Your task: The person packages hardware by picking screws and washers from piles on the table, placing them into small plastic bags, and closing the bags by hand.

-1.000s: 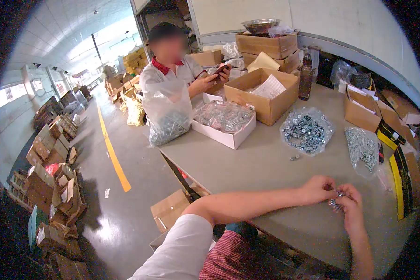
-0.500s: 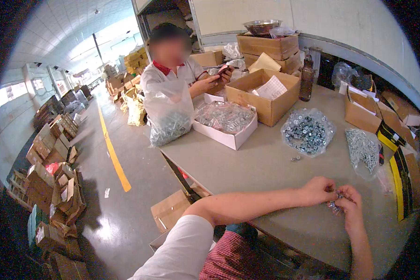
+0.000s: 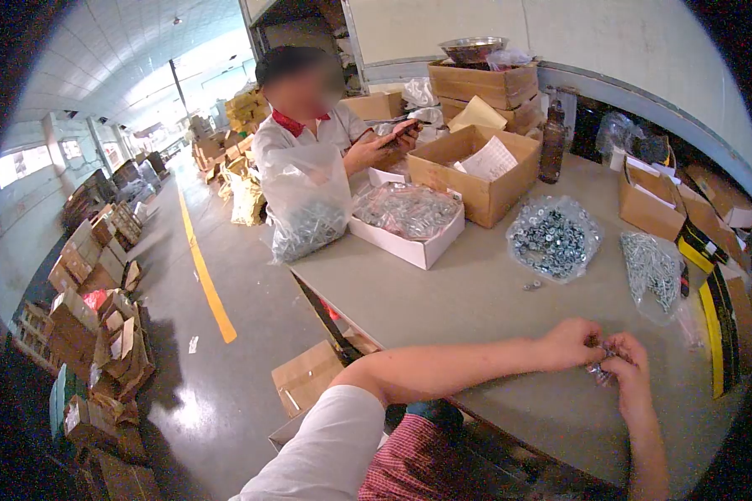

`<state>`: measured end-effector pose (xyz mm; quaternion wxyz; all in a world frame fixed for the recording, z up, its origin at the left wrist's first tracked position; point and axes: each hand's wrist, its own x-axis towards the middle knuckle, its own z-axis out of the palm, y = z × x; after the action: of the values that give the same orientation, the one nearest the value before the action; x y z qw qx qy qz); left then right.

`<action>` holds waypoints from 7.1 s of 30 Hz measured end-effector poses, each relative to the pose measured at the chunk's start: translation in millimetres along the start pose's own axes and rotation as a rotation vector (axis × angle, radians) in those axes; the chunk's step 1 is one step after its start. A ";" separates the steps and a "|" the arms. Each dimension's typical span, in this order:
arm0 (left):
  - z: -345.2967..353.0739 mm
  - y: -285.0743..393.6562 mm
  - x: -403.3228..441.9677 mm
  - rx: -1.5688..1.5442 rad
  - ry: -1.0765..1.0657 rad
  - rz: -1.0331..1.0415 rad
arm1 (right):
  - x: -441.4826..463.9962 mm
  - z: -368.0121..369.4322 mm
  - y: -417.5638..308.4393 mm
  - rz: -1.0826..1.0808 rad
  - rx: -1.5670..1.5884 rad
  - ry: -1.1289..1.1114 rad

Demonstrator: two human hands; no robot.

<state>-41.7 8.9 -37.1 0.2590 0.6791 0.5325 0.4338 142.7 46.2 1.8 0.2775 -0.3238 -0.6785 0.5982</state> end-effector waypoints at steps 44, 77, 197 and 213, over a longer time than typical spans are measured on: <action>5.3 -4.5 1.7 0.133 0.039 0.079 | -2.5 6.8 -4.7 -0.066 0.003 -0.001; 2.9 2.2 -0.1 0.116 0.023 0.090 | -10.6 11.0 -25.3 0.029 -0.088 -0.019; 2.7 12.0 -3.0 0.040 0.174 0.179 | 11.9 -8.6 15.7 -0.098 -0.085 -0.032; 1.8 2.1 6.8 0.077 0.060 0.225 | -10.7 13.4 -19.7 -0.028 -0.248 -0.061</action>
<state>-38.7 14.9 -34.2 0.1665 0.7308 0.4765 0.4595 137.1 28.0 19.7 0.2230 -0.3278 -0.7598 0.5153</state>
